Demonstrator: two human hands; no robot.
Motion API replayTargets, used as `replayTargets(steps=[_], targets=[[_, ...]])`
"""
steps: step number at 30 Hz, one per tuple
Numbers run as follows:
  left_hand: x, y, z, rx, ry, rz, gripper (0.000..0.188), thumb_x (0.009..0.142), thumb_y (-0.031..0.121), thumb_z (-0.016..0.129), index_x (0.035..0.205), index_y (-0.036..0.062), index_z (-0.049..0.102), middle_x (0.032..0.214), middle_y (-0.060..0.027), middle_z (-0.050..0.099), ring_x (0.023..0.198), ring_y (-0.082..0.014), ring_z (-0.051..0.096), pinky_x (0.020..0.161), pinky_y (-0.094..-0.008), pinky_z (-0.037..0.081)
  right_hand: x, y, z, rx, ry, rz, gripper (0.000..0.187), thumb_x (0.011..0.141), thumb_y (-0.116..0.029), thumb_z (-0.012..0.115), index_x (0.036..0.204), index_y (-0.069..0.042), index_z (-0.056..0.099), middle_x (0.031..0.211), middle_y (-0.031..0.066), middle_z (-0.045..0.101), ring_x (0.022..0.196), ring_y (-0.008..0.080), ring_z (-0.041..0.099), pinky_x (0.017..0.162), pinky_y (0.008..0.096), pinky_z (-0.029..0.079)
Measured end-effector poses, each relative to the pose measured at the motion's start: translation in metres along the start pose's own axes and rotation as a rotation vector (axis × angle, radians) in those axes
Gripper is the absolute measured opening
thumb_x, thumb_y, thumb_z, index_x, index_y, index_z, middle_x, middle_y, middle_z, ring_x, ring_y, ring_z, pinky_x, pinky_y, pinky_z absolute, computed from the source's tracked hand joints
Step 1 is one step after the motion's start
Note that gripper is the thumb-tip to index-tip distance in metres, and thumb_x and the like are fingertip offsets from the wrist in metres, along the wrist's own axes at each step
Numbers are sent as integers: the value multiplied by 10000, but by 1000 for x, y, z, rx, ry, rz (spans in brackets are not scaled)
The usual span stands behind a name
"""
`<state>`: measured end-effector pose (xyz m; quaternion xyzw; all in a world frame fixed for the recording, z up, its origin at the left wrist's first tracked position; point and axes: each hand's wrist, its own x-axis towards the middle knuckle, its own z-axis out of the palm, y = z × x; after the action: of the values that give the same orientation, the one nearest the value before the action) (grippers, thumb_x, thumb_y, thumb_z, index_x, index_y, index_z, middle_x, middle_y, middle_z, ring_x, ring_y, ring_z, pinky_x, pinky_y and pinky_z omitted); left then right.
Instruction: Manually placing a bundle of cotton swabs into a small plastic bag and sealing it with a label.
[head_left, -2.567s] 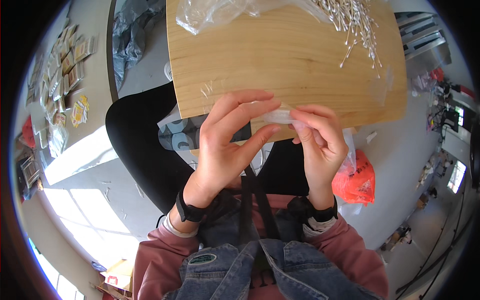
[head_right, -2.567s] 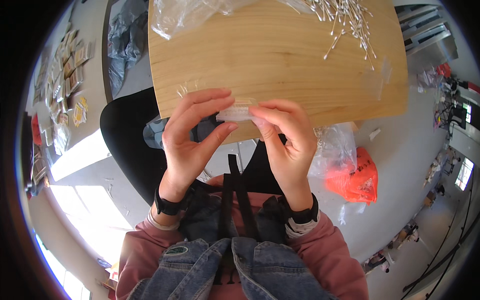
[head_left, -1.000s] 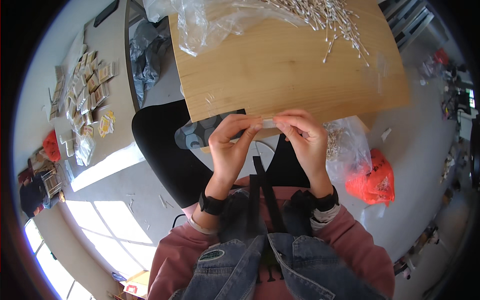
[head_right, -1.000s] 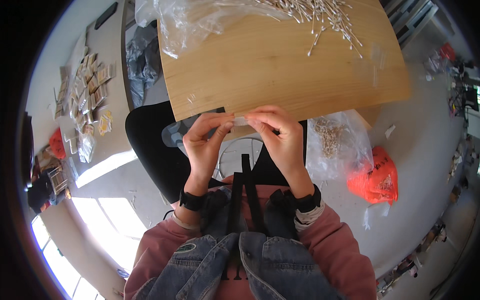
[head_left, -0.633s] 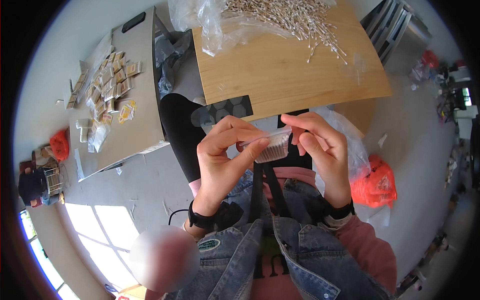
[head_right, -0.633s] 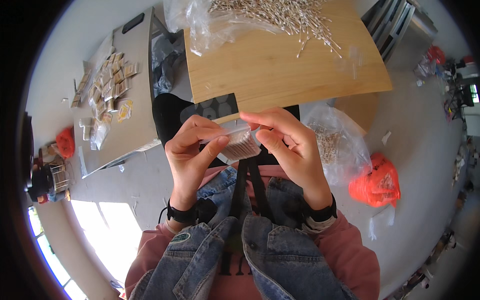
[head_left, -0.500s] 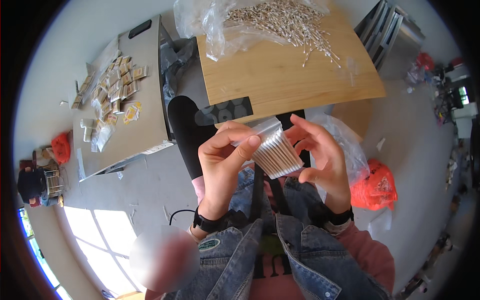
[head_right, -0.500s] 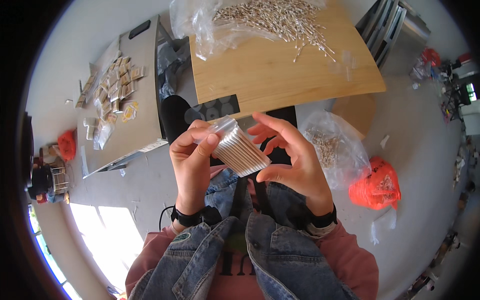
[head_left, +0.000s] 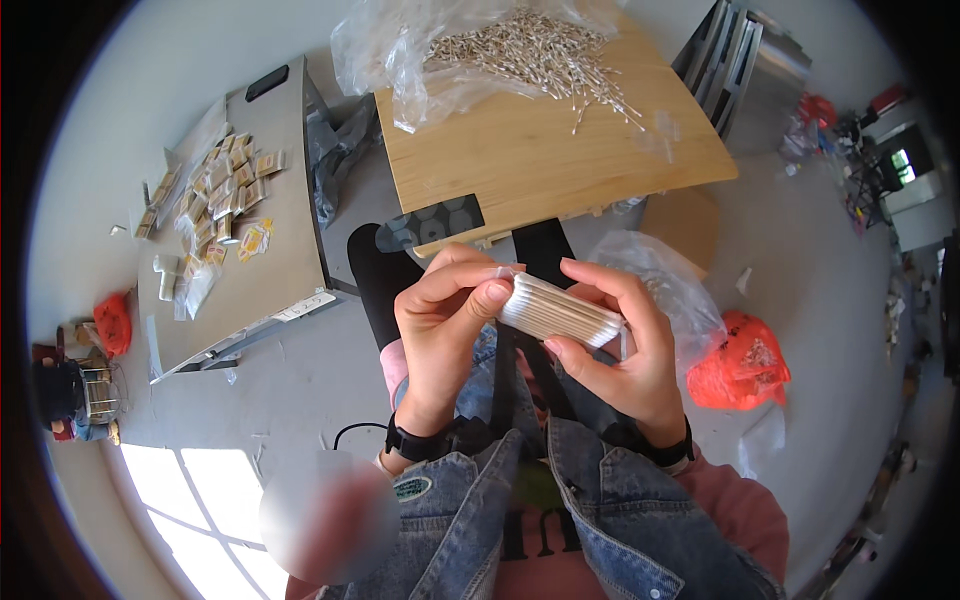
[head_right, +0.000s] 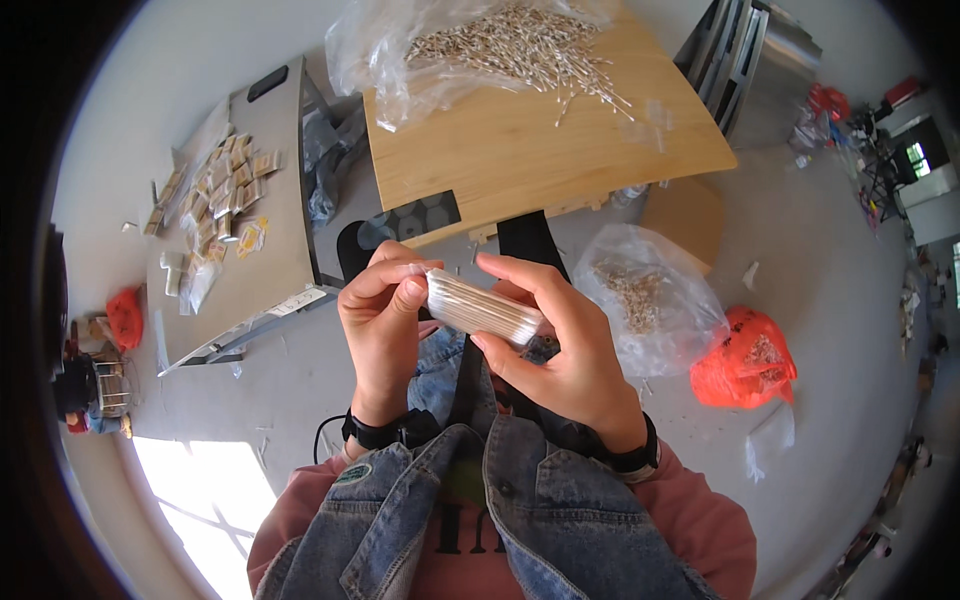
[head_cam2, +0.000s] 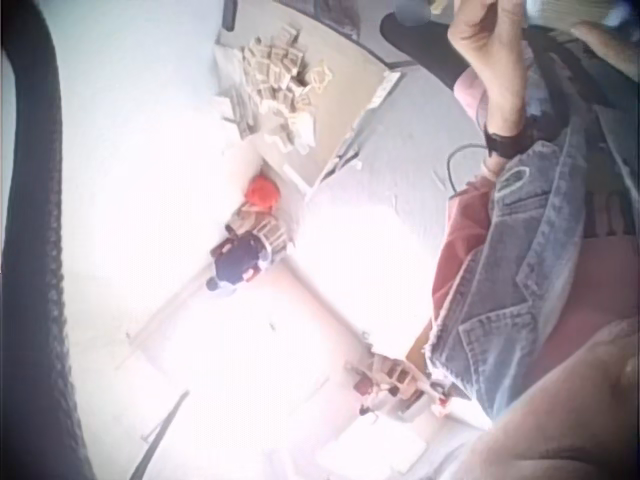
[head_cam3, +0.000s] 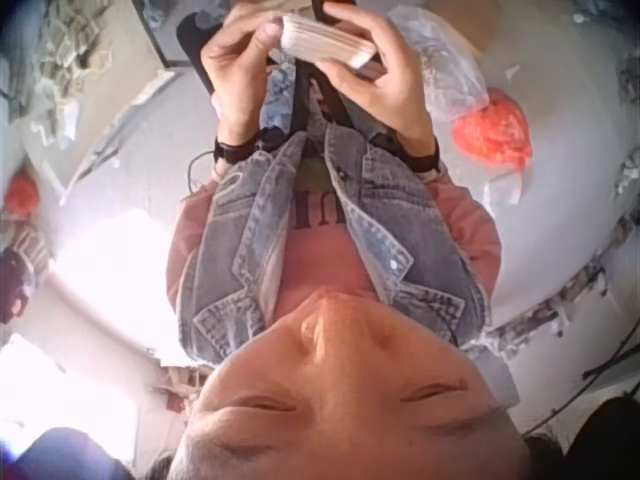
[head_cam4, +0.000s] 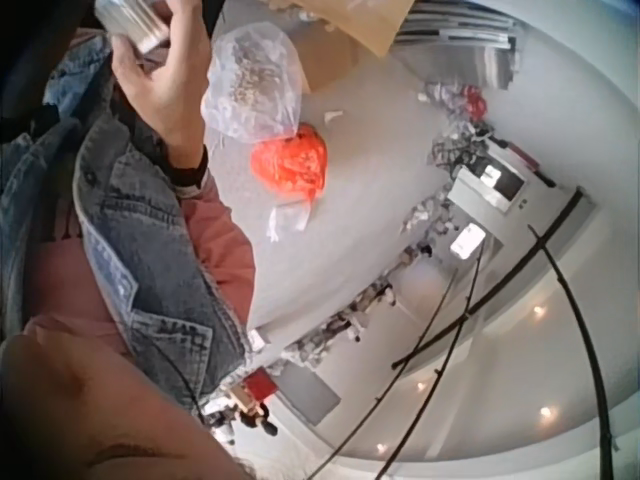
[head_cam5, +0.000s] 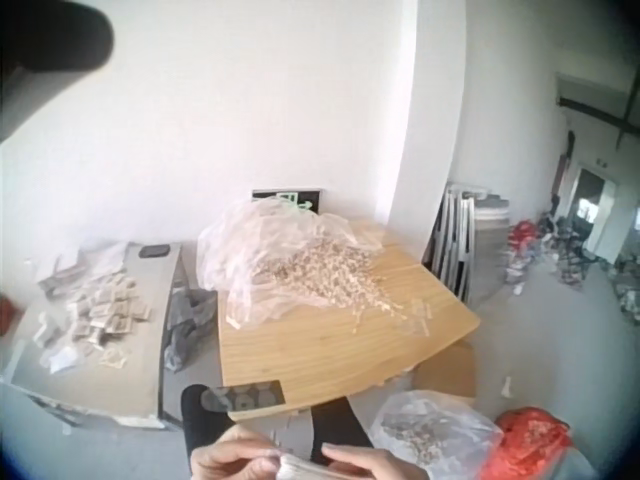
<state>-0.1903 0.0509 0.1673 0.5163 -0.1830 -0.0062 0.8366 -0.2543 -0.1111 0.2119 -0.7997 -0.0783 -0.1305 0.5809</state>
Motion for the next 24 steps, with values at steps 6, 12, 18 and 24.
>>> replayTargets(steps=[6,12,18,24], targets=[[-3,-10,8,-167,153,53,74,888,69,625,918,3,608,861,-47,568,800,-115,551,716,-221,438,9,-1,4,-9,-30,-105,470,739,4,730,1170,19,543,1056,105,592,944,151,599,802,262,484],[0,-22,-3,-2,172,36,316,984,333,471,836,54,479,731,-21,519,631,-75,449,573,-196,353,21,10,15,66,-91,-48,461,737,-19,720,1165,-1,551,1029,108,623,893,163,631,739,264,510],[2,-39,-13,-76,146,-193,301,1008,287,427,826,53,482,758,27,480,682,-30,408,602,-190,342,24,22,25,175,-102,100,494,732,-15,712,1189,-3,525,1061,124,592,922,202,619,777,289,499],[4,-51,-14,-174,123,-386,338,1014,315,406,803,64,487,706,48,463,628,-11,398,564,-175,328,26,28,26,186,-220,30,704,740,-138,787,1314,14,407,1323,127,386,1155,181,480,924,293,445]])
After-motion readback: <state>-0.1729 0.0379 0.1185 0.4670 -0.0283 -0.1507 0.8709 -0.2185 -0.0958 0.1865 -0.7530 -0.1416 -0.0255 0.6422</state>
